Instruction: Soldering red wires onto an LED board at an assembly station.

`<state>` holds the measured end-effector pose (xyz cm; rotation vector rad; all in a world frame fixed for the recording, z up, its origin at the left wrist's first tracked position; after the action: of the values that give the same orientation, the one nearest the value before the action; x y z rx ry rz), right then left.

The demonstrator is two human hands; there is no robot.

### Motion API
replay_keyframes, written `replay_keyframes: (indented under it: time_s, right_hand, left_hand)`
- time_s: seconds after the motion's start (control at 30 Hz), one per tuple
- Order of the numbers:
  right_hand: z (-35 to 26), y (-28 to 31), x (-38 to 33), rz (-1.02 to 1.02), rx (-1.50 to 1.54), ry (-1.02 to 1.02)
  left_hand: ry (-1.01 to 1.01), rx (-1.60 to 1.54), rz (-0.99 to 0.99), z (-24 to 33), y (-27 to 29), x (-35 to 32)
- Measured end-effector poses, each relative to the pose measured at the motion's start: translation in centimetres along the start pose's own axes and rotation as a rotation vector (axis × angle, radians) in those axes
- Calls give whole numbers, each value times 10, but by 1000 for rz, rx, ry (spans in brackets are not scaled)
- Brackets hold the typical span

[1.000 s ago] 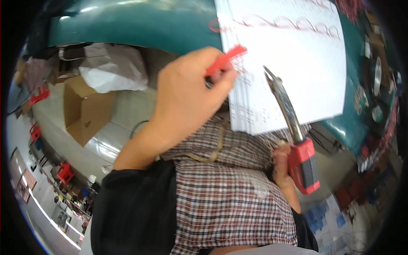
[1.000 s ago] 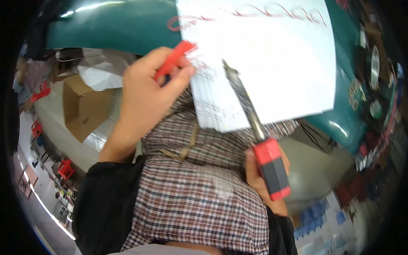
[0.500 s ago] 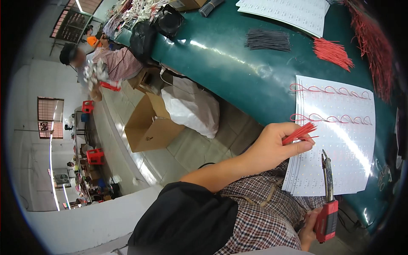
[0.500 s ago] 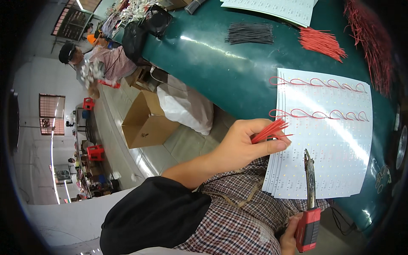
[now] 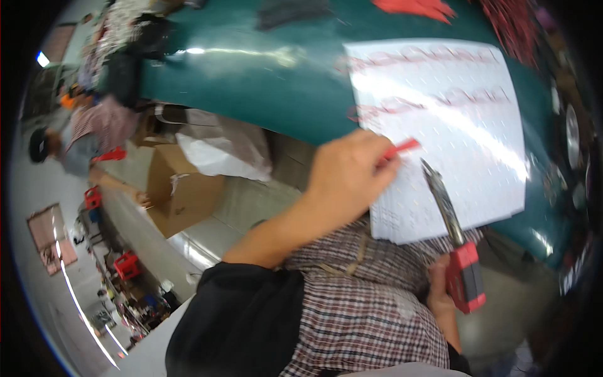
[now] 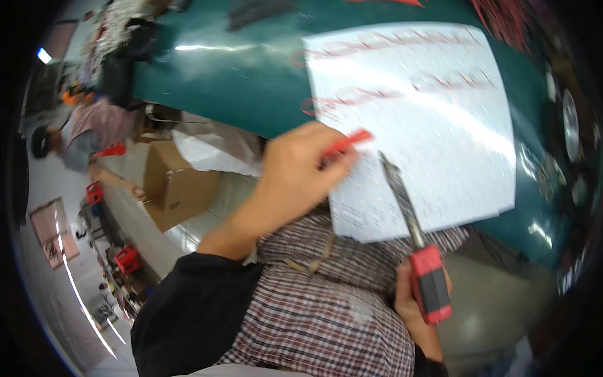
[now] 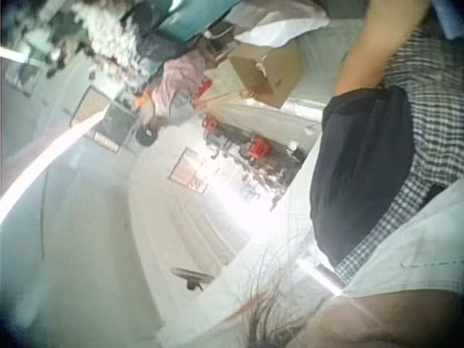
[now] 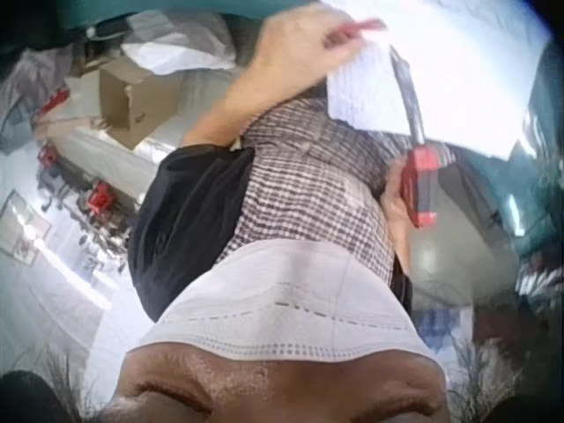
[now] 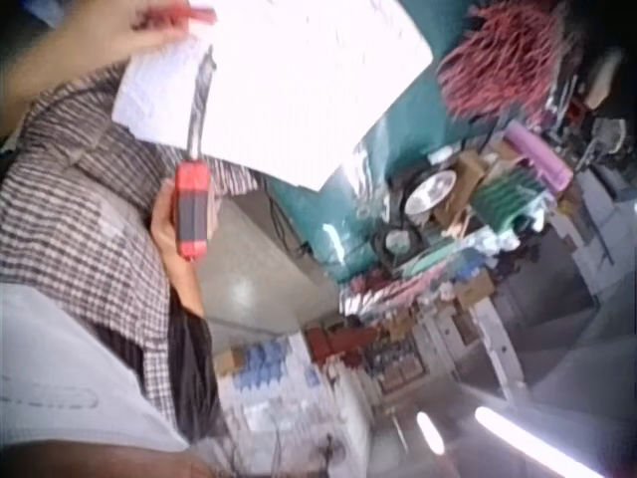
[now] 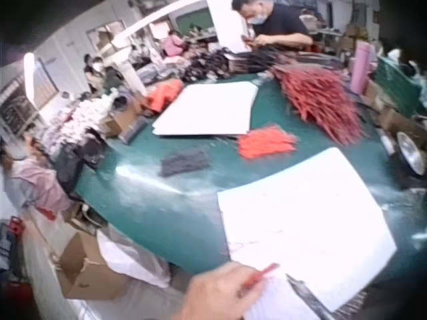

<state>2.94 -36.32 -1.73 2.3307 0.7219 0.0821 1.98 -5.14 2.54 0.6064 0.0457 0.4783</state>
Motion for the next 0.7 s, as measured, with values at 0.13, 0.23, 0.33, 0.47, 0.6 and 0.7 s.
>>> replay_keyframes:
  time_s: [0.13, 0.23, 0.33, 0.47, 0.6, 0.7]
  right_hand:
    - [-3, 4, -2, -60, -116, 47]
    - [-8, 0, -1, -66, -123, 37]
    - [-20, 0, 4, -27, -153, 111]
    - [-25, -1, 9, -33, -147, 109]
    - [-30, -2, 12, -29, -93, 150]
    - [-33, -2, 15, -42, -53, 168]
  left_hand:
    - [74, -39, -20, -8, -2, -2]
    - [74, -45, -7, -8, -1, -2]
    - [96, -70, 0, -10, -1, 0]
    - [130, -111, 23, -14, 5, 1]
    - [167, -162, -37, -17, 2, -1]
    - [152, -188, -35, -17, 0, -1]
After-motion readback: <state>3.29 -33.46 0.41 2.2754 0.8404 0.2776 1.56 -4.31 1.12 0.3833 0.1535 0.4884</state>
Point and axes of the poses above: each hand's wrist, its own x-axis towards the middle knuckle, its own y-axis out of the back of the hand, z = x × y, the point moved 7 cm from there along x, towards the middle knuckle, and after that the axes turned 7 degrees about -x, right-handed, at the moved point
